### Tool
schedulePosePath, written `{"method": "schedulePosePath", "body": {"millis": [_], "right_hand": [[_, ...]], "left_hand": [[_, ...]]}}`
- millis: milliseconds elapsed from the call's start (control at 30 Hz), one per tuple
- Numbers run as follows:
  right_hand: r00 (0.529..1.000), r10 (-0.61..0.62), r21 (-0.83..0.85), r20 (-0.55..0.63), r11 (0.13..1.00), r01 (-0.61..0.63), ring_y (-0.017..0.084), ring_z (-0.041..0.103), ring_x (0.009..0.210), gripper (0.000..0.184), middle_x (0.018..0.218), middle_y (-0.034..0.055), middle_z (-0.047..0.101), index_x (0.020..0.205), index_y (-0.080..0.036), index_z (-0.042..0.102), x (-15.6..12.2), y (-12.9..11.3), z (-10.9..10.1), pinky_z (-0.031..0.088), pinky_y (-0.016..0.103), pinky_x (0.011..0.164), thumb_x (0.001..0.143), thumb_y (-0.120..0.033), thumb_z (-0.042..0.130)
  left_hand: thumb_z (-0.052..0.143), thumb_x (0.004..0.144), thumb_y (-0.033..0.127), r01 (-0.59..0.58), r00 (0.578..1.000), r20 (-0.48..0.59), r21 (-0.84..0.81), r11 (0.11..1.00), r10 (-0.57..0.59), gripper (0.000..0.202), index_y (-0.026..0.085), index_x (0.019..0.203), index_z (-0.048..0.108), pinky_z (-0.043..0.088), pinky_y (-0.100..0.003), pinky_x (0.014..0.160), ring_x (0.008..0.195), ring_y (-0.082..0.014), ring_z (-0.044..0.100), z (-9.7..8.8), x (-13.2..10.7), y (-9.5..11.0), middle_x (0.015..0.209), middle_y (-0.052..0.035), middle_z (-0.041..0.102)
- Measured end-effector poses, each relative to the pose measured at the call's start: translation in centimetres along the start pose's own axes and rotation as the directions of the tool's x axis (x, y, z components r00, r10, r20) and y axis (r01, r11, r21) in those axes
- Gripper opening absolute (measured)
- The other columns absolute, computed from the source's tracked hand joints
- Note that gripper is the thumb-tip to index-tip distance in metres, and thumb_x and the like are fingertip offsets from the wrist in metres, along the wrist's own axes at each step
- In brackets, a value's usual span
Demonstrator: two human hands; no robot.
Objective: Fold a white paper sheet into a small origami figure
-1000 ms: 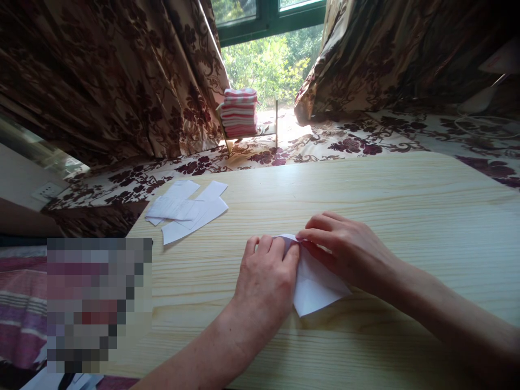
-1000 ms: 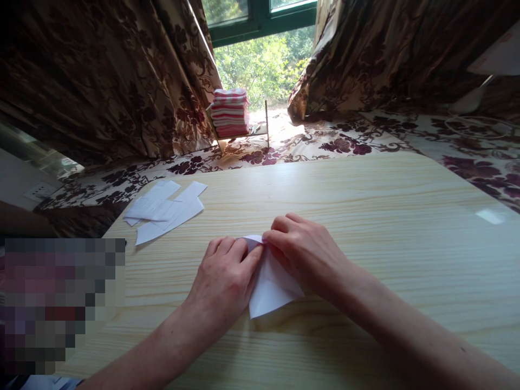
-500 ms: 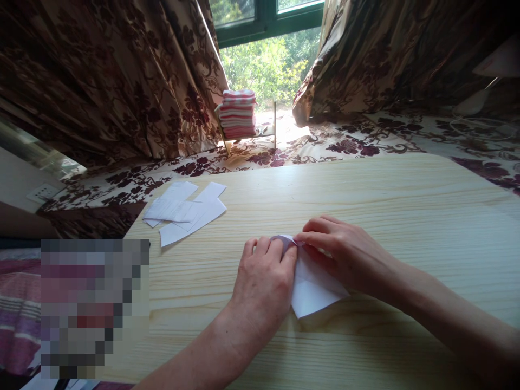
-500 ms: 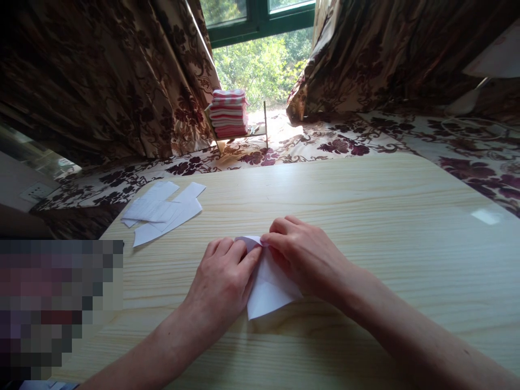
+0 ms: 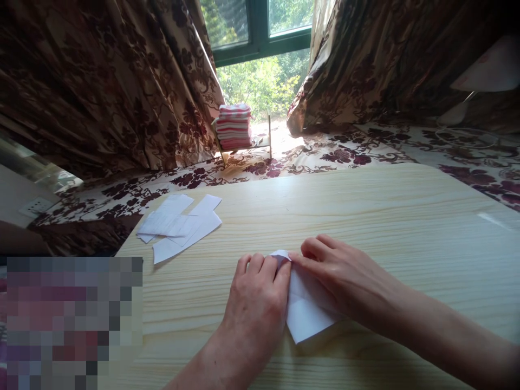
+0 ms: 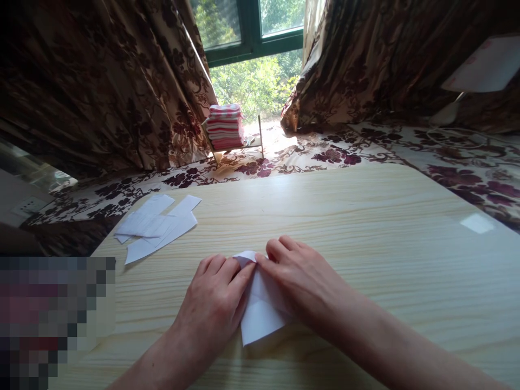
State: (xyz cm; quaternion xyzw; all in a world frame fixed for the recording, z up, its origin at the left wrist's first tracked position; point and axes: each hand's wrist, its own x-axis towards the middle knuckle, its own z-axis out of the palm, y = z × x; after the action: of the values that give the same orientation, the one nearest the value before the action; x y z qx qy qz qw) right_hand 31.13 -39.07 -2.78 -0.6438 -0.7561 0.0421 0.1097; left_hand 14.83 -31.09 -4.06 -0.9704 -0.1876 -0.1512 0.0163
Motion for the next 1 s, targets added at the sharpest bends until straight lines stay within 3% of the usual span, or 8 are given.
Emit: {"method": "schedulePosePath", "body": {"millis": [133, 400, 567, 800, 1000], "right_hand": [[0.999, -0.031, -0.027, -0.005, 0.999, 0.031, 0.020, 0.047, 0.078, 0.022, 0.088, 0.0074, 0.057, 0.104, -0.014, 0.059, -0.2, 0.2, 0.1, 0.044, 0.034, 0.068, 0.081, -0.014, 0.059], [0.997, 0.031, 0.039, 0.066, 0.999, -0.034, 0.019, 0.047, 0.076, 0.014, 0.085, 0.0051, 0.057, 0.095, -0.018, 0.060, 0.6, 0.5, -0.5, 0.041, 0.031, 0.063, 0.085, -0.013, 0.053], [0.994, 0.015, -0.085, 0.111, 0.996, -0.006, 0.020, 0.050, 0.075, 0.017, 0.085, 0.0063, 0.059, 0.100, -0.017, 0.060, 1.9, 0.1, -1.0, 0.041, 0.032, 0.060, 0.086, -0.013, 0.052], [0.990, -0.139, -0.329, -0.001, 0.935, 0.131, 0.022, 0.053, 0.073, 0.021, 0.082, 0.0043, 0.058, 0.100, -0.019, 0.059, 1.0, 1.1, -0.2, 0.039, 0.033, 0.057, 0.080, -0.014, 0.059], [0.986, -0.164, -0.357, 0.031, 0.919, 0.164, 0.020, 0.052, 0.070, 0.023, 0.079, 0.0030, 0.058, 0.104, -0.021, 0.059, 0.9, 1.6, -0.7, 0.035, 0.031, 0.056, 0.081, -0.018, 0.060]], "left_hand": [[0.051, 0.084, 0.014, -0.016, 0.999, -0.044, 0.003, 1.000, 0.017, 0.025, 0.014, 0.105, 0.063, 0.043, -0.039, 0.074, 0.076, -0.0221, 0.049, 0.1, 0.2, -0.1, 0.081, -0.0065, 0.061], [0.052, 0.082, 0.012, -0.054, 0.995, -0.081, -0.002, 0.999, 0.053, 0.026, 0.013, 0.105, 0.064, 0.044, -0.038, 0.069, 0.073, -0.0218, 0.049, 0.3, 0.2, -0.3, 0.080, -0.0073, 0.061], [0.052, 0.083, 0.012, -0.057, 0.997, -0.042, 0.028, 0.998, 0.058, 0.026, 0.013, 0.106, 0.063, 0.045, -0.038, 0.069, 0.074, -0.0218, 0.049, 0.1, 0.5, -0.3, 0.081, -0.0071, 0.061], [0.054, 0.082, 0.013, -0.033, 0.999, -0.029, 0.083, 0.996, 0.036, 0.024, 0.013, 0.104, 0.064, 0.045, -0.039, 0.071, 0.076, -0.0224, 0.050, 0.0, 0.4, 0.0, 0.080, -0.0067, 0.060], [0.053, 0.083, 0.015, -0.025, 1.000, 0.000, 0.052, 0.998, 0.025, 0.025, 0.015, 0.107, 0.062, 0.045, -0.038, 0.072, 0.077, -0.0215, 0.049, -0.1, 0.2, -0.1, 0.083, -0.0062, 0.060]]}}
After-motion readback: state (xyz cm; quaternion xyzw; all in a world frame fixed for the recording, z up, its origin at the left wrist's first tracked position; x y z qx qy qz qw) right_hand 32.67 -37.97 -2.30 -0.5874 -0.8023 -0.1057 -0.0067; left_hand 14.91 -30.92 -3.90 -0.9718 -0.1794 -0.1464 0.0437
